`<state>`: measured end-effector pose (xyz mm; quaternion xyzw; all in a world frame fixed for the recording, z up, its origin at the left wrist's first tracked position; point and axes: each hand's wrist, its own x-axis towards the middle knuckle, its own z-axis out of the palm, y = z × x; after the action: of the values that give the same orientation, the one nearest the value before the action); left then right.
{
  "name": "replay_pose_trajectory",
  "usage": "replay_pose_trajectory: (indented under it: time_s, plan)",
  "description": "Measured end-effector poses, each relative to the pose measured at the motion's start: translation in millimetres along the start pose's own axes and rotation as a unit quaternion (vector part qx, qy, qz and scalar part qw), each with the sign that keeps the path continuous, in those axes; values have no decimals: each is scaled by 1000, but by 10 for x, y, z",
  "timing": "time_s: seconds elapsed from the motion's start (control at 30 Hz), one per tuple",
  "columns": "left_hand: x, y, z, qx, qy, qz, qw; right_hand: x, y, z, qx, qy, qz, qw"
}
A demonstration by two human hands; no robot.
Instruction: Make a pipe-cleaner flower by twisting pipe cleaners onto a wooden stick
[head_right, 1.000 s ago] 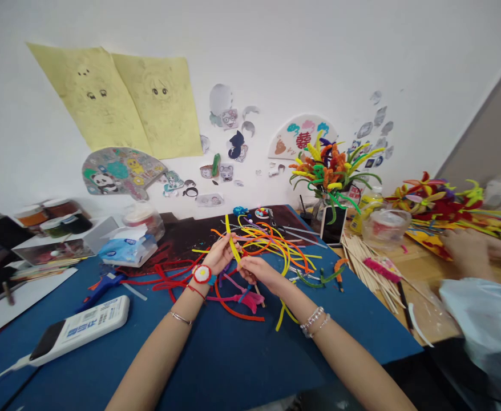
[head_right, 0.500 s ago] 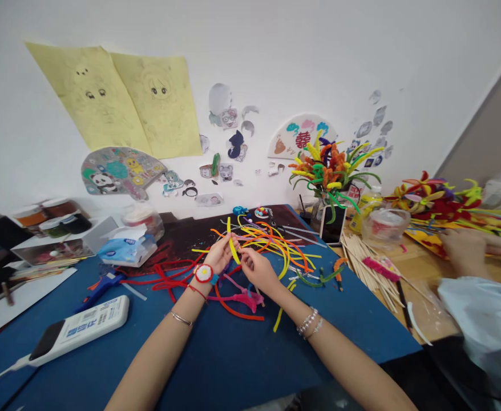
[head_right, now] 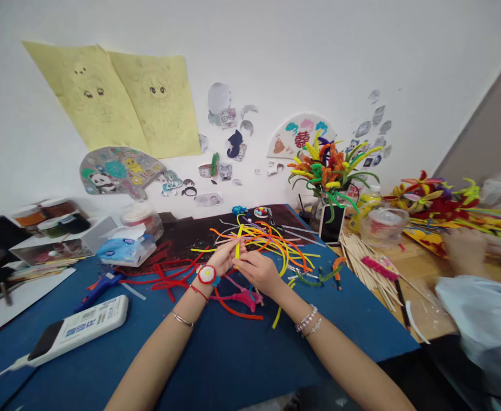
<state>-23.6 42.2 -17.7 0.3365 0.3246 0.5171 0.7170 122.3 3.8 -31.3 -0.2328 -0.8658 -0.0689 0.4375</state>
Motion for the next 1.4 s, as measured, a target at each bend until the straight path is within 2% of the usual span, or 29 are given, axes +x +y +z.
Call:
replay_pose_trajectory:
  time_s: [0.13, 0.47, 0.57, 0.7, 0.8, 0.87, 0.97, 1.07, 1.2, 1.4]
  plan:
    - [20, 41, -68, 14, -4, 34, 999, 20, -25, -9, -8, 8, -47, 999]
    - [81, 213, -250, 2, 39, 48, 998, 27, -85, 8, 2, -15, -105, 994]
    - [87, 230, -296, 45, 43, 61, 996, 32, -99, 21, 10, -20, -115, 993]
    - [88, 252, -339, 128, 76, 89, 985, 29, -94, 32, 30, -15, -115, 993]
    - [82, 254, -325, 137, 83, 102, 982, 21, -85, 29, 33, -14, -109, 993]
    - [74, 248, -284, 108, 73, 86, 988, 18, -90, 25, 30, -17, -101, 994]
    - [55, 255, -196, 6, 30, 34, 999, 14, -116, 32, 27, -25, -101, 994]
    - [33, 295, -122, -62, -3, 0, 998, 17, -145, 55, 30, -31, -117, 992]
    - [12, 351, -91, -77, 1, -18, 997, 45, -176, 69, 29, -41, -132, 990]
    - [-30, 361, -80, -55, -12, -84, 995, 73, -161, 58, 1, -38, -102, 994]
